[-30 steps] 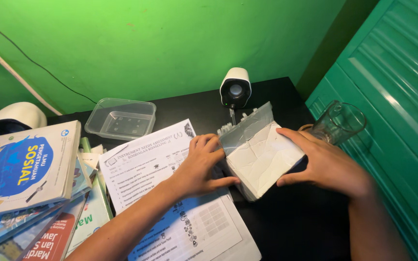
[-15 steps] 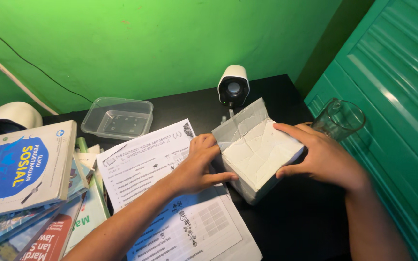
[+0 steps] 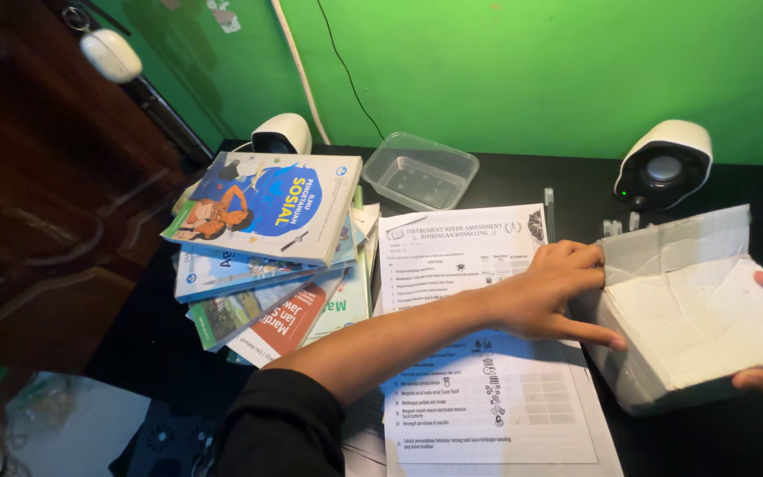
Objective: The person organizes a large quantity of pens by placing them into a small cardboard box, following the removal of papers from the desk.
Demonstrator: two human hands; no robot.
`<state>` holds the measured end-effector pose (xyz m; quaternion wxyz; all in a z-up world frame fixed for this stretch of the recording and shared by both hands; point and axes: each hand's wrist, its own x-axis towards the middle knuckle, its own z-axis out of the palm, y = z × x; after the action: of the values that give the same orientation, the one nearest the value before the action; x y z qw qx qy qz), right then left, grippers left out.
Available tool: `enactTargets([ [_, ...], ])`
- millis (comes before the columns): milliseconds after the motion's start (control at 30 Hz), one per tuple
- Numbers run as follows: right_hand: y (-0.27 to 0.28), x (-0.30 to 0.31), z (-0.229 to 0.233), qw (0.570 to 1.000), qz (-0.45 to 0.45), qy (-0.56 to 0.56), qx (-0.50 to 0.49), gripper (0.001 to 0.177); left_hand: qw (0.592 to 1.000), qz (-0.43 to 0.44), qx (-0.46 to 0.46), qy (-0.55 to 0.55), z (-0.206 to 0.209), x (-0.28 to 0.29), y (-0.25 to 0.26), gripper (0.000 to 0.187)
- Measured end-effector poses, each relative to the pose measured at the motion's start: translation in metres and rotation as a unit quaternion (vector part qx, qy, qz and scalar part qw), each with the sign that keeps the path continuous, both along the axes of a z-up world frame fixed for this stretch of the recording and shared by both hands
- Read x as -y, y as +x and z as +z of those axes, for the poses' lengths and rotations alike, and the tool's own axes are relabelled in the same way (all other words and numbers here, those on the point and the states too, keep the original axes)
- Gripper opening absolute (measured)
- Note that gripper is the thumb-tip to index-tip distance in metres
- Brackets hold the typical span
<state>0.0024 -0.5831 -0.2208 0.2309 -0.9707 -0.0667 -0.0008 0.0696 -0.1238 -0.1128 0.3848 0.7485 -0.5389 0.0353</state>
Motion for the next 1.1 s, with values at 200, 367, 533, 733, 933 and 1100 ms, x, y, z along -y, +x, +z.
enactTargets([
  [200,-0.004,0.015,-0.017,1.000,-0.002,-0.007,0.020,0.182,0.999,0.013,0.003,0.038,0.001,-0.001,0.001,0.075],
  [367,-0.012,0.021,-0.031,1.000,-0.017,-0.014,0.005,0.185,1.000,-0.006,-0.010,0.027,0.004,-0.002,0.001,0.079],
  [533,-0.013,0.024,-0.030,0.996,-0.031,-0.076,-0.026,0.189,1.000,-0.020,-0.009,0.013,0.007,-0.003,0.000,0.077],
  [733,-0.049,-0.027,0.055,0.998,-0.032,-0.054,0.011,0.161,1.000,-0.007,0.012,0.027,0.006,0.000,0.001,0.073],
  [933,-0.065,-0.097,0.177,0.992,-0.093,-0.081,-0.026,0.134,1.000,-0.021,-0.012,0.020,0.011,-0.001,0.002,0.070],
  [1100,-0.068,-0.117,0.205,0.986,-0.123,-0.077,-0.079,0.134,0.998,-0.011,-0.037,0.040,0.013,-0.001,-0.001,0.074],
])
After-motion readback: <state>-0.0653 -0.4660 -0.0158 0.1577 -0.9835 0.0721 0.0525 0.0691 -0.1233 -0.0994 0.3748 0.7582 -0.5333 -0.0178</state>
